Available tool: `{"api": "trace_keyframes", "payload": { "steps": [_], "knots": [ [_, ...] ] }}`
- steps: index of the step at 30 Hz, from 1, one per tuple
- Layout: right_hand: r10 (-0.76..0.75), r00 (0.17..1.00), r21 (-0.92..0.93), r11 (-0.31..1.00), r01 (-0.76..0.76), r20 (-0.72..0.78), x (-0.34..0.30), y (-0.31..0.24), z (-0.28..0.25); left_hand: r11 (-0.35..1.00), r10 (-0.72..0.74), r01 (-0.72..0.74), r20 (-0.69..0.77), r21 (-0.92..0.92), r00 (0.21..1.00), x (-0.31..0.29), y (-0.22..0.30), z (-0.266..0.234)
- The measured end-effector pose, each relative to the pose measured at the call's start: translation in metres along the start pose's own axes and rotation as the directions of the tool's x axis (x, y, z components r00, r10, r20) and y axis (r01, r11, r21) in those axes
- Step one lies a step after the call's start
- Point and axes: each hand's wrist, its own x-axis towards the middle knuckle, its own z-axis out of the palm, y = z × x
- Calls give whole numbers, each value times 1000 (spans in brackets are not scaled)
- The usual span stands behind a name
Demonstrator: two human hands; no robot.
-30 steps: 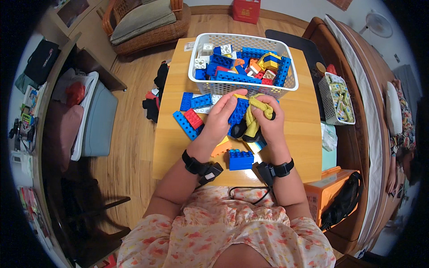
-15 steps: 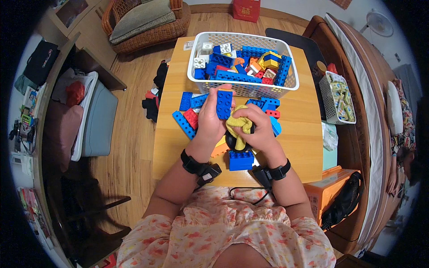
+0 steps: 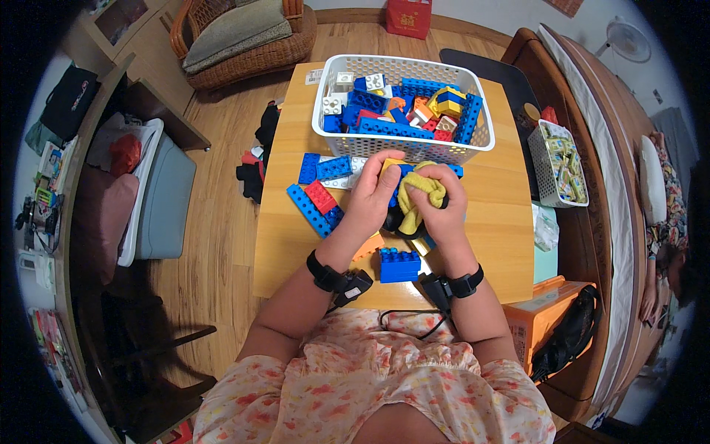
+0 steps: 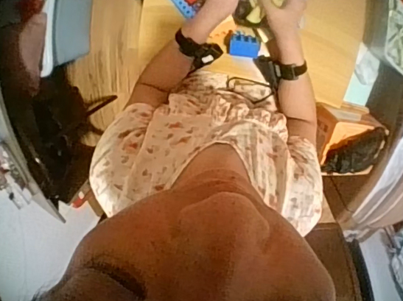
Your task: The person cleans toy blocks one by one using a yellow cloth and then places them back into a white basket on a wooden table.
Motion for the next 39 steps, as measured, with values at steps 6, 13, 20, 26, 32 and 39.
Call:
{"api": "trace_keyframes", "payload": {
  "steps": [6,13,20,26,32,39],
  "knots": [
    [125,991,117,986,-118,-54,0,4,-1,995,61,-60,-15,85,998,-3,2,5],
    [132,989,96,986,-139,71,0,1,0,995,99,-95,-108,42,989,-2,3,5],
    [6,988,1,1000,-7,154,3,-8,1,998,54,-56,-206,-6,977,2,-1,0],
    [-52,982,-52,997,63,179,5,-9,-4,995,-41,26,-149,-98,988,2,-5,-2],
    [-9,997,30,1000,7,79,3,-1,-5,998,-15,16,19,-59,1000,3,2,-4],
    [90,995,101,991,-93,33,4,8,-5,980,-114,122,61,-157,992,3,-2,-13]
  ]
}}
